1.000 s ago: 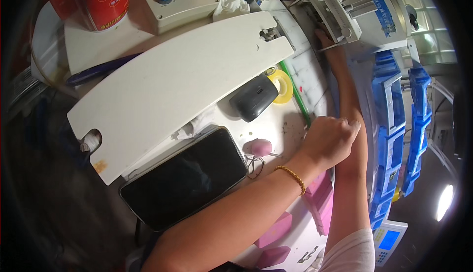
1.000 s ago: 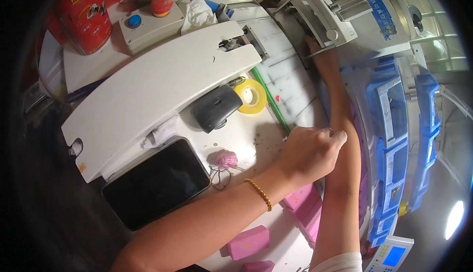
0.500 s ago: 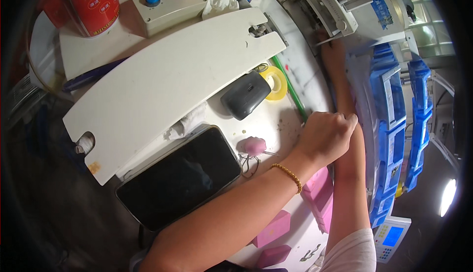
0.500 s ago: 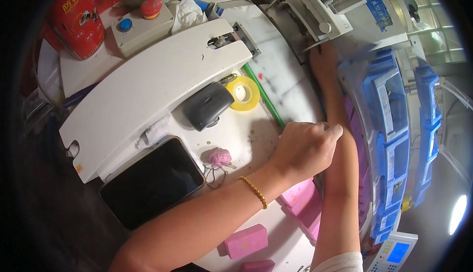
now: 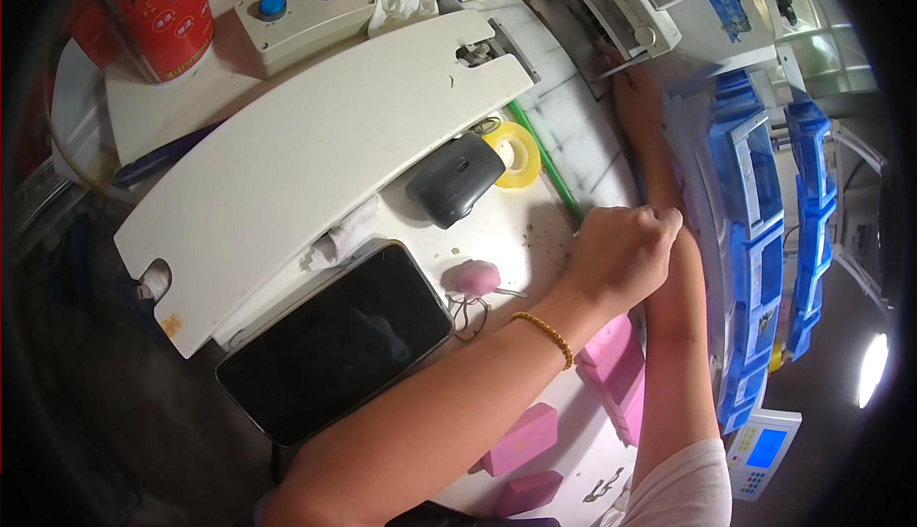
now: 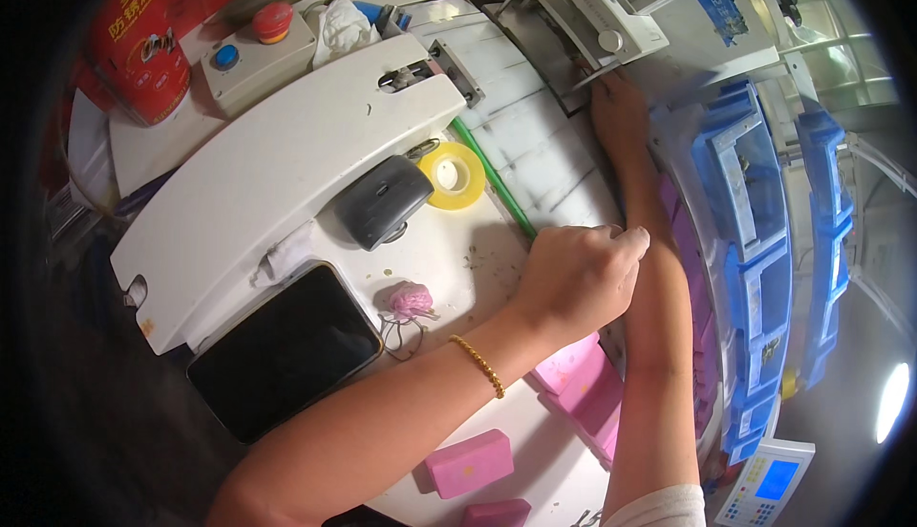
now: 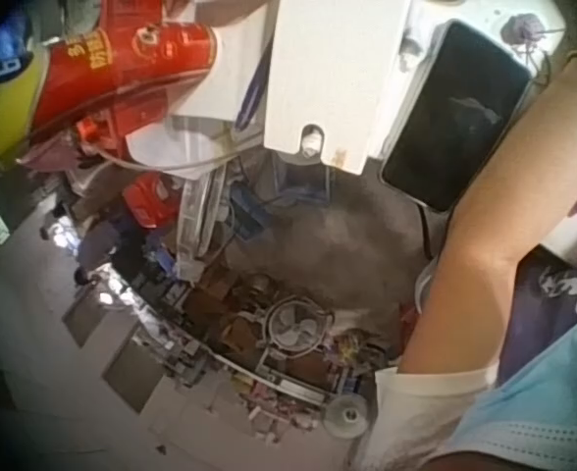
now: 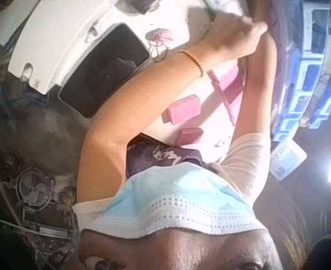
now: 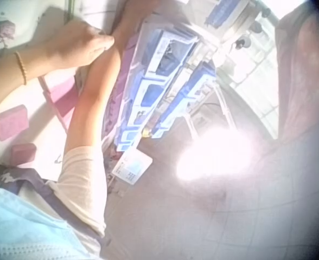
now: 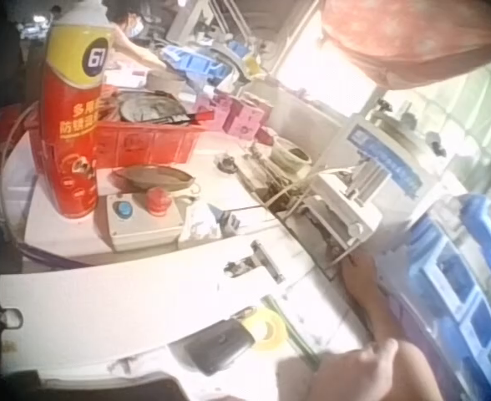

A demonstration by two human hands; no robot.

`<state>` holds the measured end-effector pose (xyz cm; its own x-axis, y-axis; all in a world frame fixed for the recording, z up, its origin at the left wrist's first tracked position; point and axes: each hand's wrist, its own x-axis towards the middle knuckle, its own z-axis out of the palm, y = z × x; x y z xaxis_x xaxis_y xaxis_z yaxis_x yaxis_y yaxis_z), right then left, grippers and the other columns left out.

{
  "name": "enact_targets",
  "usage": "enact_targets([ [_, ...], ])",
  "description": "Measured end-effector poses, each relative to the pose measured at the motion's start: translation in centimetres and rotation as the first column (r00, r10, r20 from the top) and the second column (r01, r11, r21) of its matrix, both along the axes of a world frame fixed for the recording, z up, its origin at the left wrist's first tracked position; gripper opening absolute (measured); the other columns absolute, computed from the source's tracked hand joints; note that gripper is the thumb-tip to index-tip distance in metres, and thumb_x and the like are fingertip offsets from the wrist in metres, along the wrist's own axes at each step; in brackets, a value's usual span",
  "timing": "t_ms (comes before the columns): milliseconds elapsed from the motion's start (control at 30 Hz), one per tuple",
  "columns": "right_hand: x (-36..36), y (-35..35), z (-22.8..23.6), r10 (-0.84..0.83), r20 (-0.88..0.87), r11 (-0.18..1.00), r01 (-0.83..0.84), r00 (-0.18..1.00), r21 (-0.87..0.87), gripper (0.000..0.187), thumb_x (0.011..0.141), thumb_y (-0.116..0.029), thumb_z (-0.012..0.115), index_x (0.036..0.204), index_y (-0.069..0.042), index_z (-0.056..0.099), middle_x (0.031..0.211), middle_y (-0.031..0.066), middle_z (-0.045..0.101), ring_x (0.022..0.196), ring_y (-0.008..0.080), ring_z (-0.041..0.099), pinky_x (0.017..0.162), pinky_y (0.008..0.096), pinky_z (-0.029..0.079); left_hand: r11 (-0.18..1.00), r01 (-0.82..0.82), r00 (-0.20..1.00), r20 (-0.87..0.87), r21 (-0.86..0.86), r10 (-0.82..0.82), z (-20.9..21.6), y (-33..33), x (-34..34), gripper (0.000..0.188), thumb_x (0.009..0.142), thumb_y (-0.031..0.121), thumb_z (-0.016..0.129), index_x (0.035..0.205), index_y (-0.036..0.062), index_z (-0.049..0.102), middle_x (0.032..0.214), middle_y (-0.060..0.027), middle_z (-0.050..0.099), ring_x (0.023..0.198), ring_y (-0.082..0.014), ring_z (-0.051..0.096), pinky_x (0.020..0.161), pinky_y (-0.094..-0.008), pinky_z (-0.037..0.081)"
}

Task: Manually assembling small components into pink plastic housings at a production station.

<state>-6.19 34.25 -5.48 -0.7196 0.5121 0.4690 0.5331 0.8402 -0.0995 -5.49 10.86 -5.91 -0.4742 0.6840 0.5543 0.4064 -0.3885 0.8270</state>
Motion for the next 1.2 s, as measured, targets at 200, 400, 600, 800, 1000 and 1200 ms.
enact_targets([
  [200, 0.4, -0.4, -0.2, -0.025, 0.016, 0.998, 0.024, 1.000, 0.051, 0.027, 0.091, -0.017, 0.052, 0.110, -0.015, 0.071, 0.119, 0.0168, 0.062, 0.103, 0.0399, 0.061, 0.088, 0.0455, 0.049, 1.000, 0.006, 1.000, -0.015, -0.005, -0.006, 0.0, -0.1, -0.2, 0.007, 0.081, 0.004, 0.058, 0.076, 0.0064, 0.054, 0.061, -0.0119, 0.061, 0.055, -0.0322, 0.063, 0.048, -0.0422, 0.050],
  [400, 0.1, -0.1, -0.4, 0.077, -0.021, 0.995, -0.076, 0.997, 0.069, 0.023, 0.090, -0.017, 0.056, 0.106, -0.008, 0.070, 0.116, 0.0202, 0.062, 0.104, 0.0414, 0.060, 0.090, 0.0456, 0.048, 1.000, 0.013, 1.000, 0.000, -0.013, -0.013, 0.1, -0.2, -0.3, 0.008, 0.081, 0.005, 0.058, 0.075, 0.0067, 0.053, 0.061, -0.0118, 0.060, 0.057, -0.0322, 0.064, 0.049, -0.0428, 0.050],
  [600, -0.5, -0.8, 0.0, 0.219, -0.042, 0.973, -0.215, 0.975, 0.078, 0.027, 0.091, -0.027, 0.059, 0.110, -0.010, 0.070, 0.116, 0.0203, 0.064, 0.108, 0.0423, 0.057, 0.098, 0.0466, 0.043, 1.000, 0.007, 1.000, -0.006, -0.015, -0.007, 0.1, -0.1, -0.3, 0.010, 0.081, 0.004, 0.057, 0.074, 0.0067, 0.051, 0.060, -0.0119, 0.059, 0.056, -0.0324, 0.063, 0.049, -0.0432, 0.049],
  [800, -2.1, 0.0, -0.5, 0.291, -0.022, 0.956, -0.290, 0.957, 0.038, 0.035, 0.096, -0.031, 0.052, 0.113, -0.006, 0.068, 0.114, 0.0219, 0.065, 0.110, 0.0415, 0.057, 0.098, 0.0472, 0.042, 1.000, -0.002, 1.000, -0.004, -0.008, 0.002, 0.0, 0.0, -0.3, 0.011, 0.081, 0.004, 0.057, 0.073, 0.0067, 0.051, 0.058, -0.0124, 0.058, 0.054, -0.0327, 0.062, 0.047, -0.0430, 0.049],
  [1000, -0.9, -0.6, -0.1, 0.203, 0.059, 0.960, -0.211, 0.977, 0.182, 0.030, 0.096, -0.024, 0.051, 0.107, 0.000, 0.066, 0.113, 0.0205, 0.065, 0.105, 0.0420, 0.057, 0.094, 0.0473, 0.044, 1.000, -0.019, 1.000, -0.007, -0.017, 0.019, 0.0, 0.1, -0.3, 0.010, 0.082, 0.005, 0.058, 0.073, 0.0070, 0.052, 0.058, -0.0129, 0.059, 0.054, -0.0330, 0.062, 0.048, -0.0429, 0.049],
  [1200, 3.0, -4.9, 1.7, 0.135, 0.197, 0.932, -0.192, 0.971, 0.308, 0.029, 0.096, -0.018, 0.052, 0.116, 0.001, 0.063, 0.125, 0.0214, 0.060, 0.104, 0.0409, 0.057, 0.093, 0.0454, 0.045, 1.000, -0.023, 1.000, -0.013, 0.021, 0.023, -0.1, 0.1, -0.5, 0.008, 0.083, 0.006, 0.058, 0.075, 0.0073, 0.056, 0.062, -0.0125, 0.062, 0.058, -0.0331, 0.064, 0.052, -0.0433, 0.050],
])
